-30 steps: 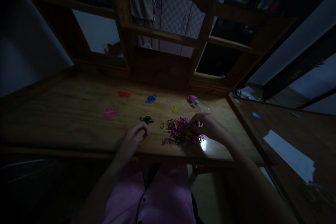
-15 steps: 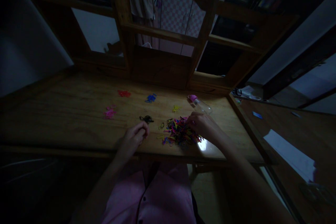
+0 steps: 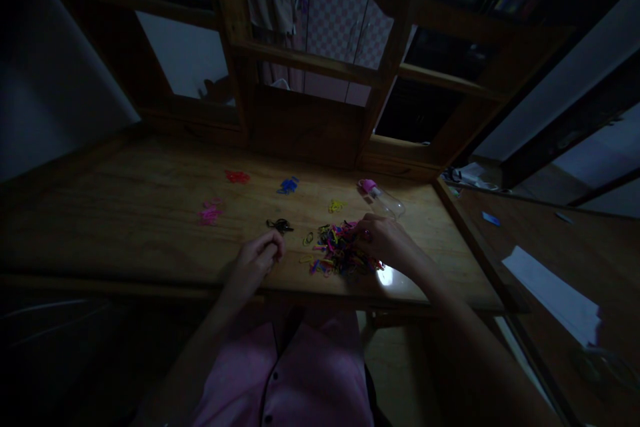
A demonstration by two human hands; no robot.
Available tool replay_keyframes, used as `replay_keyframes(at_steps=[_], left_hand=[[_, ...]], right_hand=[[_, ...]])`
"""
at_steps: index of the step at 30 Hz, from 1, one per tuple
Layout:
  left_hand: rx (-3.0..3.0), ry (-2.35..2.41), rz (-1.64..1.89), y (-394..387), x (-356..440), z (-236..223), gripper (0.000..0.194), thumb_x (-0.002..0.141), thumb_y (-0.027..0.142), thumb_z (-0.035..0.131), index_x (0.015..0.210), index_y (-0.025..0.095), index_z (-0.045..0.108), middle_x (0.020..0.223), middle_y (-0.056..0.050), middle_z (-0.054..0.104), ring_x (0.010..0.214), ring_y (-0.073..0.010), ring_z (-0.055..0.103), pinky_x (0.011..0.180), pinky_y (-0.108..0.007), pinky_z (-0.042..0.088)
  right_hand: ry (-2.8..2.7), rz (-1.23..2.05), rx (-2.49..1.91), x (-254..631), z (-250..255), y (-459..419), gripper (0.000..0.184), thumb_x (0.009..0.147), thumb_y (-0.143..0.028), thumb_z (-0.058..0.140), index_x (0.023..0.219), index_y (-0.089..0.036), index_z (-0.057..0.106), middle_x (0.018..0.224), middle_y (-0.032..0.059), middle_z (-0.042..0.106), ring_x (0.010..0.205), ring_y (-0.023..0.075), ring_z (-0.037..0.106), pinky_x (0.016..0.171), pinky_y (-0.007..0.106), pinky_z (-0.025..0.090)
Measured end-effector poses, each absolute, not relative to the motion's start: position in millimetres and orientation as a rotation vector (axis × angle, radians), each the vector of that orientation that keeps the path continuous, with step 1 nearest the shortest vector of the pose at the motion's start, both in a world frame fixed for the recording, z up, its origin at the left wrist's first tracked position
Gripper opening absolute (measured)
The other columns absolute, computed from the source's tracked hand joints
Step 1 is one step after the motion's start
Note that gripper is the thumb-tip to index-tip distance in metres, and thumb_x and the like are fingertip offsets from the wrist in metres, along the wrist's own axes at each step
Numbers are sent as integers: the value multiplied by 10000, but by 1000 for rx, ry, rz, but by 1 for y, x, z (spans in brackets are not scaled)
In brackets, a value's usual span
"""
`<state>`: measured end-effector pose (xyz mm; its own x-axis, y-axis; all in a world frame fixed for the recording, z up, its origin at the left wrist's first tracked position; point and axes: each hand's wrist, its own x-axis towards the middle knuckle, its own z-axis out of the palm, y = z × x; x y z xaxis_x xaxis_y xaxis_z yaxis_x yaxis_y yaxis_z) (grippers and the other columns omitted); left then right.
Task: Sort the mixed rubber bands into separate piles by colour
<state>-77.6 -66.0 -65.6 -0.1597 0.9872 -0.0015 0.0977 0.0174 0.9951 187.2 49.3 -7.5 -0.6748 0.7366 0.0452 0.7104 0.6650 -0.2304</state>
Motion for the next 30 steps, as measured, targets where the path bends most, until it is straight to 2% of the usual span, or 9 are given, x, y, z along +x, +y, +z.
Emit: replay_keyframes(at_steps=[15,21,30], left_hand=[[1205,1407,1276,-65,-78,-67,145,814,185,423,690,187,497,612,42,447,502,-89,339,478,-222,231],[1212,1416,1263,-67,-77,-63,149,813,189,419,685,187,494,612,38,448,506,-94,342,478,-223,231],[1216,1411,1276,-65,-77,-64,147,813,195,423,687,190,498,622,36,454,513,-98,352,489,-223,245]], right_hand=[[-2744,270,-1173,186,-8,47,140,791,-143,622,859,-219,718,875,36,678,712,154,611,651,271,439],[-2765,293,-1201,185,-10,45,181,764,-151,638,913,-221,712,928,41,678,776,172,622,683,275,439],[-2709,348,-1203,186,-8,45,192,746,-143,617,887,-228,716,870,30,690,723,165,615,649,276,441]])
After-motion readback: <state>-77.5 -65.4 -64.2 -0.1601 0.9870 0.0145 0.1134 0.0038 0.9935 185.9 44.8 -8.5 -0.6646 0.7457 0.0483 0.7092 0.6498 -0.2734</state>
